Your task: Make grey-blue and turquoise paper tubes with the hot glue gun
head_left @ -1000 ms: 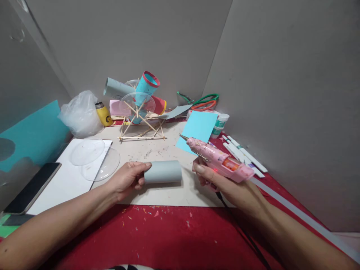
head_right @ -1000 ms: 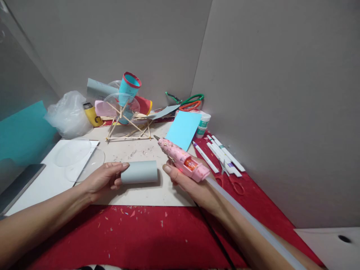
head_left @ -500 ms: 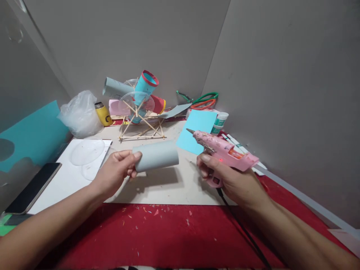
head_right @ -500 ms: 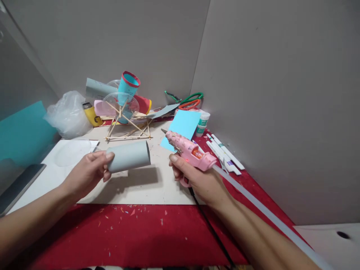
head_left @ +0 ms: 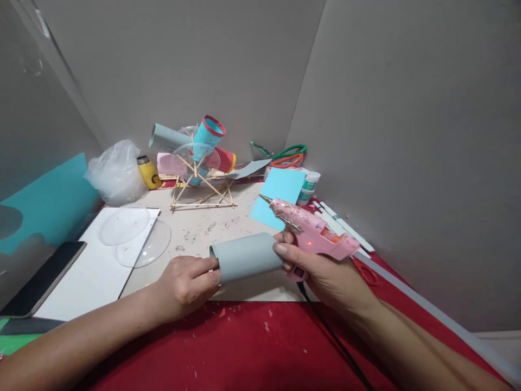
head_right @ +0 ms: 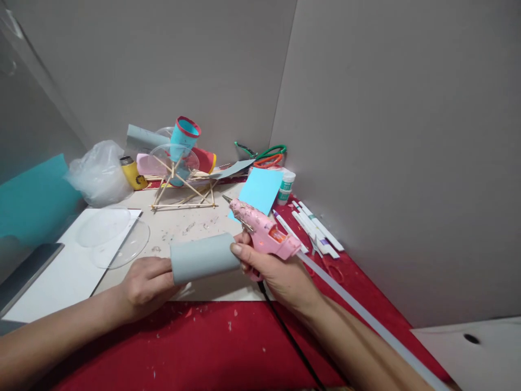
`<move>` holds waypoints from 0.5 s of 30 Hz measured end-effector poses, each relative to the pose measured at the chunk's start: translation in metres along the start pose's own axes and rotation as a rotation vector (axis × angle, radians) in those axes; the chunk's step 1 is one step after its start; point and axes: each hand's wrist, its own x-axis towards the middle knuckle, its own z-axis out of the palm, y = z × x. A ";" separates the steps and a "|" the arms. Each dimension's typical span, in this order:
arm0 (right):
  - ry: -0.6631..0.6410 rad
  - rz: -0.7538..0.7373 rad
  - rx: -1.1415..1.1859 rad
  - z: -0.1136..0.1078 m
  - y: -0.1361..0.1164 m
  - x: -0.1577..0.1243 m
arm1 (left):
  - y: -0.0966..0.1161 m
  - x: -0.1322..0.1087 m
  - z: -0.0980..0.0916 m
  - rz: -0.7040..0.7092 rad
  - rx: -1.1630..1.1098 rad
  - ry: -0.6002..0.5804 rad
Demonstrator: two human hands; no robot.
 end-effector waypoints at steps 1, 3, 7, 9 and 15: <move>0.000 -0.015 0.007 0.000 0.000 0.000 | 0.002 0.003 -0.002 -0.051 -0.061 -0.009; -0.016 -0.053 -0.007 -0.001 0.000 0.000 | 0.008 0.010 -0.009 -0.234 -0.275 -0.044; -0.020 -0.112 -0.145 0.000 -0.005 -0.002 | 0.014 0.022 -0.024 -0.780 -0.889 -0.198; -0.010 -0.138 -0.228 0.002 -0.008 -0.005 | 0.012 0.023 -0.027 -0.925 -1.171 -0.230; -0.055 -0.253 -0.475 0.004 -0.010 -0.008 | 0.007 0.015 -0.013 -1.141 -1.641 -0.045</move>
